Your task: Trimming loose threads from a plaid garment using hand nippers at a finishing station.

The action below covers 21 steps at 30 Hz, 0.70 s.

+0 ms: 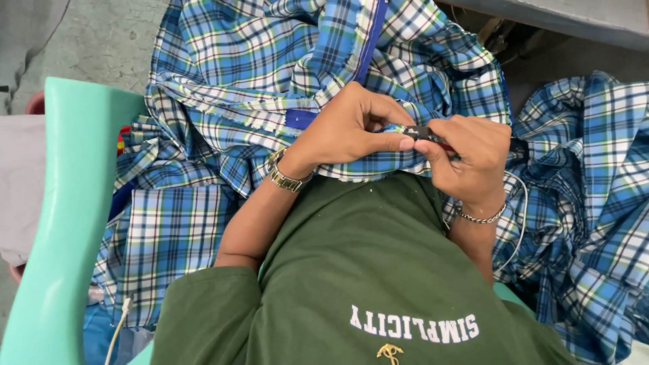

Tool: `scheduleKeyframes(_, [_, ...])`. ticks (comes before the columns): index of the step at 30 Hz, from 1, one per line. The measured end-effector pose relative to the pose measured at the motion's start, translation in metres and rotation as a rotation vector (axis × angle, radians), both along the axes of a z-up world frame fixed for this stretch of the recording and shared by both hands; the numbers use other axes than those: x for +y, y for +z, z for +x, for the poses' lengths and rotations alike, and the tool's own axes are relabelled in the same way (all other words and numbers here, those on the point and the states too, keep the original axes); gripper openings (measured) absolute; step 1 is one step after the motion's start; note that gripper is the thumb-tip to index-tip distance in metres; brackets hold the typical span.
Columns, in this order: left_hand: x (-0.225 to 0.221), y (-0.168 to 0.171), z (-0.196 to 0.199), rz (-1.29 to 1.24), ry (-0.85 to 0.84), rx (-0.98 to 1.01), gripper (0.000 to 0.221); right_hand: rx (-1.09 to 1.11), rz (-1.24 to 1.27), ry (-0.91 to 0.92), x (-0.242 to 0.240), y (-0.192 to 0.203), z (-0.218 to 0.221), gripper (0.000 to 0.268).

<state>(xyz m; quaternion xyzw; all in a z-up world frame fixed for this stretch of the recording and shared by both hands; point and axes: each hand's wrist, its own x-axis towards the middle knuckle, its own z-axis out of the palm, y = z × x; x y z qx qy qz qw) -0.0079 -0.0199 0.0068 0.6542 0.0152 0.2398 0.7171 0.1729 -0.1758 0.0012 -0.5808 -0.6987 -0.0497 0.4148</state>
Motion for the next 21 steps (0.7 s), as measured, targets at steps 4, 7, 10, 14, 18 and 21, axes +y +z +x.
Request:
scheduleKeyframes(4, [0.001, 0.001, 0.003, 0.027, 0.008, 0.007, 0.018, 0.016, -0.009, 0.001, -0.001, -0.002, 0.003, 0.031])
scheduleKeyframes(7, [0.001, -0.001, 0.004, 0.057, 0.029, 0.017, 0.019, 0.013, -0.011, 0.007, 0.0, -0.002, 0.004, 0.03])
scheduleKeyframes(10, [0.003, -0.003, 0.007, 0.071, 0.026, 0.049, 0.024, 0.019, -0.022, 0.001, 0.002, 0.002, 0.002, 0.029])
scheduleKeyframes(14, [0.006, 0.003, 0.01, 0.127, 0.008, 0.065, 0.022, 0.031, -0.005, 0.0, 0.003, 0.001, 0.001, 0.03])
scheduleKeyframes(18, [0.007, 0.006, 0.011, 0.196, 0.014, 0.085, 0.022, 0.057, 0.0, -0.01, 0.005, 0.001, 0.0, 0.03])
scheduleKeyframes(21, [0.008, 0.009, 0.005, 0.291, 0.065, 0.084, 0.024, 0.037, -0.001, -0.018, 0.005, 0.0, 0.002, 0.029])
